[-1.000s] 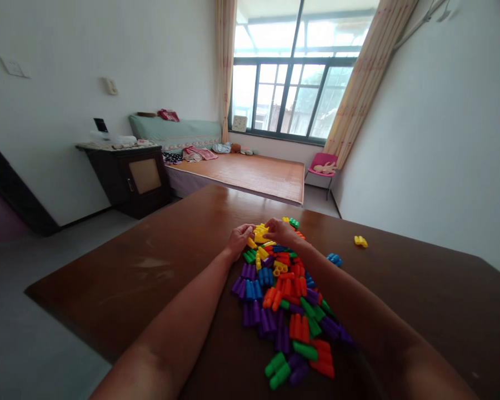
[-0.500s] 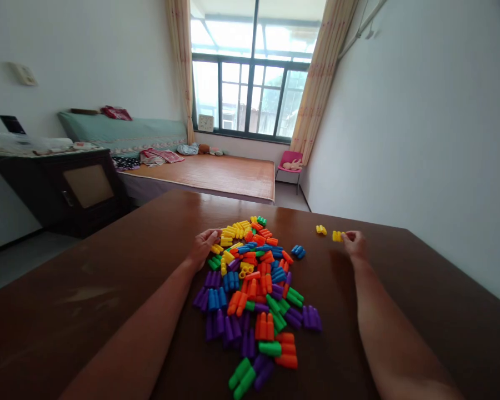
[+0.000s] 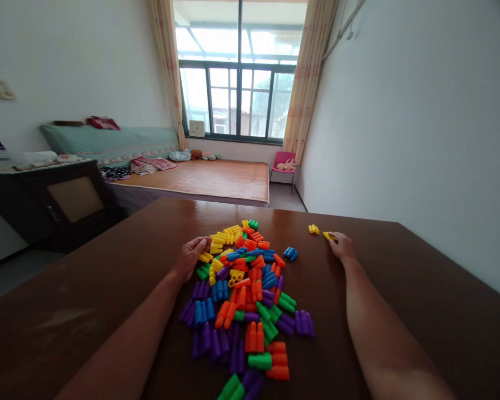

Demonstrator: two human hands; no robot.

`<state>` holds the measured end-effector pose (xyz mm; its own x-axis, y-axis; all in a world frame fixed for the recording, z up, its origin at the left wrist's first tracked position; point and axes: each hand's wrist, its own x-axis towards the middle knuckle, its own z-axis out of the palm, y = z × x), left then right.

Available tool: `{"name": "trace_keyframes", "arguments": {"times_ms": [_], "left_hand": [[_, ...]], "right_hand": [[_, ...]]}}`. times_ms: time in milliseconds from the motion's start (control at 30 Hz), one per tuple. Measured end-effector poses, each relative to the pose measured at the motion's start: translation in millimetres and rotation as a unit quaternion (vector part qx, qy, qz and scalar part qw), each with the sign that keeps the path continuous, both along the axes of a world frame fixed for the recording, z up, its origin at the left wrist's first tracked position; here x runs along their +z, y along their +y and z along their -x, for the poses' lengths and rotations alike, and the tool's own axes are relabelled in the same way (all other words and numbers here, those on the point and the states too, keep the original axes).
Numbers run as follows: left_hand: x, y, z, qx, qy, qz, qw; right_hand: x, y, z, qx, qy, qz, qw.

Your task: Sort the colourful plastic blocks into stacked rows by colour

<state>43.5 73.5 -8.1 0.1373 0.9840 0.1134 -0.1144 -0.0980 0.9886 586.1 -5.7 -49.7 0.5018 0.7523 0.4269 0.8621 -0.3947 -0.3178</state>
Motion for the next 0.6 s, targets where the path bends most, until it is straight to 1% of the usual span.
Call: {"name": "trace_keyframes", "arguments": {"times_ms": [133, 233, 367, 500, 533, 600], "left_hand": [[0.2, 0.1, 0.2, -0.003, 0.006, 0.009, 1.0], [0.6, -0.3, 0.2, -0.001, 0.008, 0.009, 1.0], [1.1, -1.0, 0.2, 0.0, 0.01, 0.009, 1.0], [2.0, -1.9, -0.3, 0.001, 0.009, 0.003, 1.0], [2.3, -2.2, -0.5, 0.001, 0.008, 0.003, 1.0], [3.0, -3.1, -0.6, 0.001, 0.006, 0.004, 1.0]], "right_hand": [[2.7, 5.7, 19.3, -0.026, -0.02, 0.042, 0.999], [5.4, 10.4, 29.8, -0.026, -0.011, 0.06, 0.998], [10.3, 12.7, 33.2, 0.005, 0.0, 0.027, 1.0], [16.7, 12.2, 38.3, -0.015, -0.02, -0.013, 1.0], [17.8, 12.3, 41.3, -0.019, -0.033, -0.014, 0.999], [18.2, 13.4, 48.9, -0.006, -0.055, 0.008, 0.998]]}}
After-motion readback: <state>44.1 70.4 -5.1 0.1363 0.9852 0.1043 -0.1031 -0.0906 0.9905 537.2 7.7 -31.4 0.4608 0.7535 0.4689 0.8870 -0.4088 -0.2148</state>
